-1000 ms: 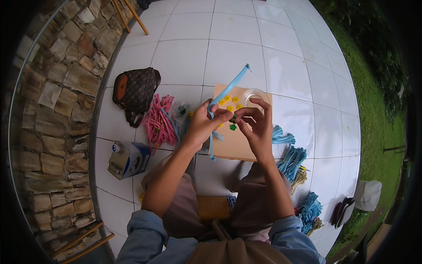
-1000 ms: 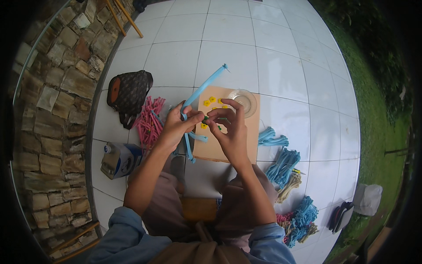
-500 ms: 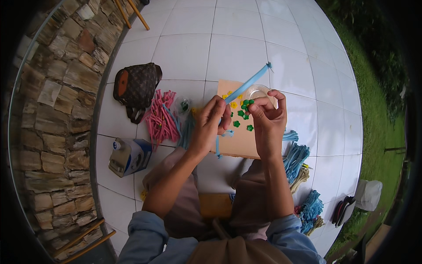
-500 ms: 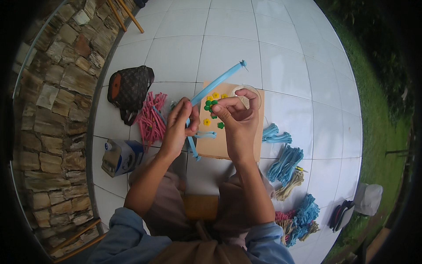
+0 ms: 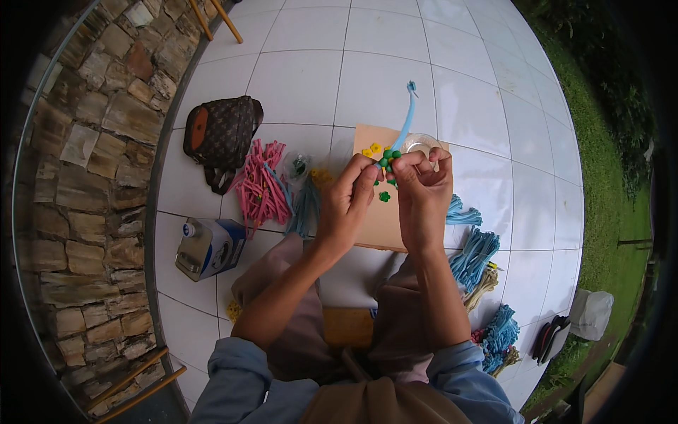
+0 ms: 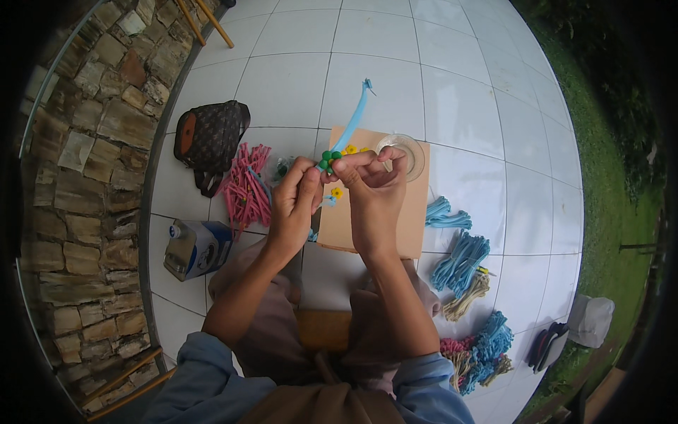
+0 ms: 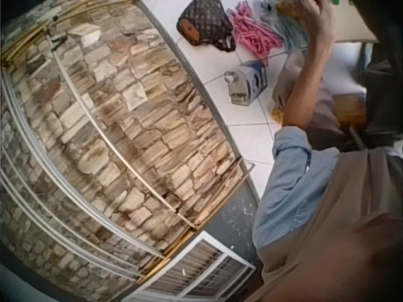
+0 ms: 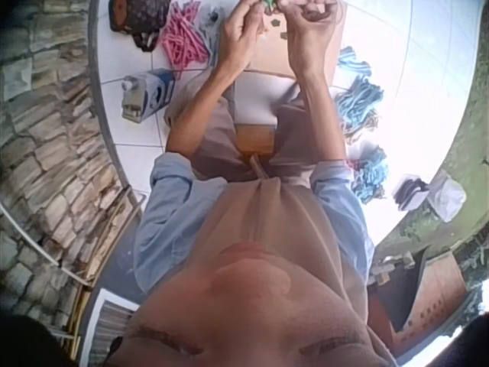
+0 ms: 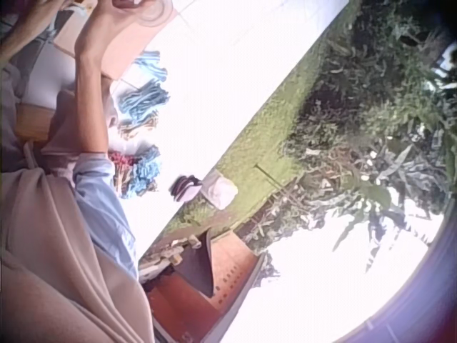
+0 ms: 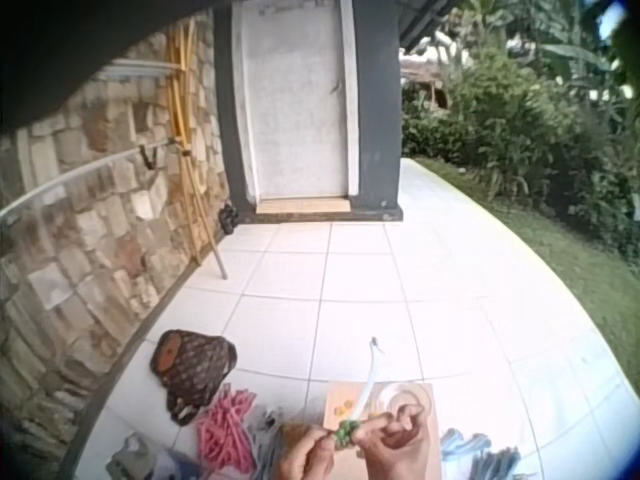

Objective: The person organizes yellow and green flower-shaped components, uses a brush to apply a liquid from a clear container to their backs, and kemudian attaches them along the length of blue plastic shoe straps.

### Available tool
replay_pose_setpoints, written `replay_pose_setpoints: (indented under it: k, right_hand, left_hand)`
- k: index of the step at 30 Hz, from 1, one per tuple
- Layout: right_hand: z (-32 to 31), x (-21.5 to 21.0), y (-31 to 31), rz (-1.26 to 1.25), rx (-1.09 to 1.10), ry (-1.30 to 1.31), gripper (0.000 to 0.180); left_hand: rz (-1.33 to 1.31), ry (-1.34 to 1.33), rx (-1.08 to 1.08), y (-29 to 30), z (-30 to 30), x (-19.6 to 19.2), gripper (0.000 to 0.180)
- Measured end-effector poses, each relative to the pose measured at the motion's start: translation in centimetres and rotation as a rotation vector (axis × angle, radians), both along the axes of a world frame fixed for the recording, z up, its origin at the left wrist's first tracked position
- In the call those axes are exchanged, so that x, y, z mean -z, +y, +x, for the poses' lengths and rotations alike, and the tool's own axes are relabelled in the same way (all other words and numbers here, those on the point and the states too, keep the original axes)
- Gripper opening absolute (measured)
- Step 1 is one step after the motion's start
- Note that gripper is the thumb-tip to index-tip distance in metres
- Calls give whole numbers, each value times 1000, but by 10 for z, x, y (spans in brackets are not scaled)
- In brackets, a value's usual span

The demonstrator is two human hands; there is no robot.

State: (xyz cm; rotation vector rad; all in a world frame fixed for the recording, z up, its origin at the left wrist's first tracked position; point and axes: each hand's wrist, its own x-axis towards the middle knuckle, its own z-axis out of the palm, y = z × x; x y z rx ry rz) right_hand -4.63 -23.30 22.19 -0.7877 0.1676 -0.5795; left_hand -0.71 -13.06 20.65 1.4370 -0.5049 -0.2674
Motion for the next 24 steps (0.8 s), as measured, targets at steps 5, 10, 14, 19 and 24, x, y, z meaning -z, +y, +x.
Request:
replay_pose_setpoints:
  k: [5,10,14,19,24]
  right_hand:
    - [1,-1,1,-4,21,24,42]
    - [1,-1,1,-98,59,48,43]
    - [0,-2,2,-117,70,70,43]
    - [-1,5,-2,-142,44,110,43]
    - [-1,3,1,-148,-37,201,43]
  left_hand:
    - [71,-92,-20,2,2,-1,24]
    - [109,-115,-7,4,3,0,24]
    - [109,-145,4,5,4,2,24]
    - [131,-122,165,11,12,-4,21]
    - [45,7,284,15,20,-3,27]
